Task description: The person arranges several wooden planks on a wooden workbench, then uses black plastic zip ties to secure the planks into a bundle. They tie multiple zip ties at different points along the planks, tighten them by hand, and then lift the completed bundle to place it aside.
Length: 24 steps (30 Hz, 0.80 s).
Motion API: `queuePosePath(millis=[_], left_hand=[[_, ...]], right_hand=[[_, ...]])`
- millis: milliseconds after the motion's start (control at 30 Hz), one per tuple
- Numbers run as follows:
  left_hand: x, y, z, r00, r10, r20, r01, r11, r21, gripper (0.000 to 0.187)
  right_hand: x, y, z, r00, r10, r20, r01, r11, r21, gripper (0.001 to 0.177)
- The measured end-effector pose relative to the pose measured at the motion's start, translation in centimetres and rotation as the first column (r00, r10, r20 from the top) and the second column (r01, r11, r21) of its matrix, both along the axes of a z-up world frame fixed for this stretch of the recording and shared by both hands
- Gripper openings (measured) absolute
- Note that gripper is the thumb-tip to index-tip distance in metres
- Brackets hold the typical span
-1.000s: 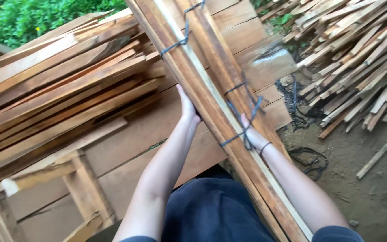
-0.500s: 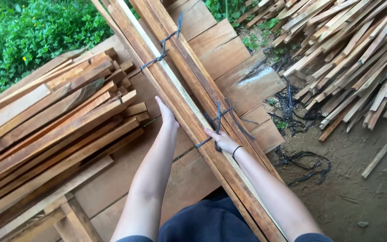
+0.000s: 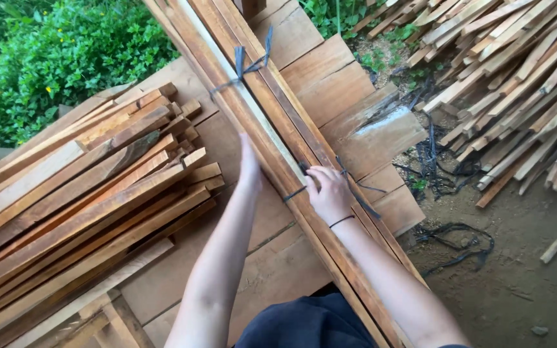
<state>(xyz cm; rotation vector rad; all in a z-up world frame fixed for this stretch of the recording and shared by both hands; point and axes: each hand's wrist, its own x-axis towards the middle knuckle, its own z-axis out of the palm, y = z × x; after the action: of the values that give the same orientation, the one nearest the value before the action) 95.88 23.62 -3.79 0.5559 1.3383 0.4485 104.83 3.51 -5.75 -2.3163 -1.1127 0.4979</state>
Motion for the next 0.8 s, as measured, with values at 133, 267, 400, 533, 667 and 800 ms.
queuePosePath(millis=[133, 267, 400, 533, 667, 800], left_hand=[[-2.3, -2.1, -6.7, 0.876, -0.278, -0.394, 0.367, 0.914, 0.172, 0.108], [-1.7, -2.2, -10.6, 0.814, -0.303, -0.495, 0.454, 0.864, 0.218, 0.124], [-1.2, -2.6, -11.9, 0.699, -0.395, -0.596, 0.536, 0.841, 0.071, 0.124], [-0.5, -2.2, -8.8, 0.675, -0.429, -0.600, 0.556, 0.830, 0.033, 0.121], [-2.3, -1.7, -12.1, 0.617, -0.498, -0.609, 0.664, 0.745, 0.063, 0.116], [-1.8, -2.2, -11.5, 0.638, -0.484, -0.599, 0.651, 0.755, 0.083, 0.115]], right_hand=[[-3.8, -1.2, 0.6, 0.953, 0.153, 0.262, -0.154, 0.988, -0.018, 0.063], [-7.4, -3.7, -1.6, 0.888, 0.309, 0.341, -0.181, 0.915, -0.359, 0.120], [-8.2, -3.7, -2.3, 0.891, 0.246, 0.381, -0.095, 0.923, -0.373, 0.113], [-6.3, -3.9, -1.8, 0.910, 0.239, 0.338, -0.119, 0.933, -0.338, 0.105], [-6.2, -4.0, -2.0, 0.915, 0.254, 0.313, -0.156, 0.939, -0.306, 0.110], [-6.3, -3.7, -2.0, 0.910, 0.220, 0.352, -0.128, 0.955, -0.266, 0.111]])
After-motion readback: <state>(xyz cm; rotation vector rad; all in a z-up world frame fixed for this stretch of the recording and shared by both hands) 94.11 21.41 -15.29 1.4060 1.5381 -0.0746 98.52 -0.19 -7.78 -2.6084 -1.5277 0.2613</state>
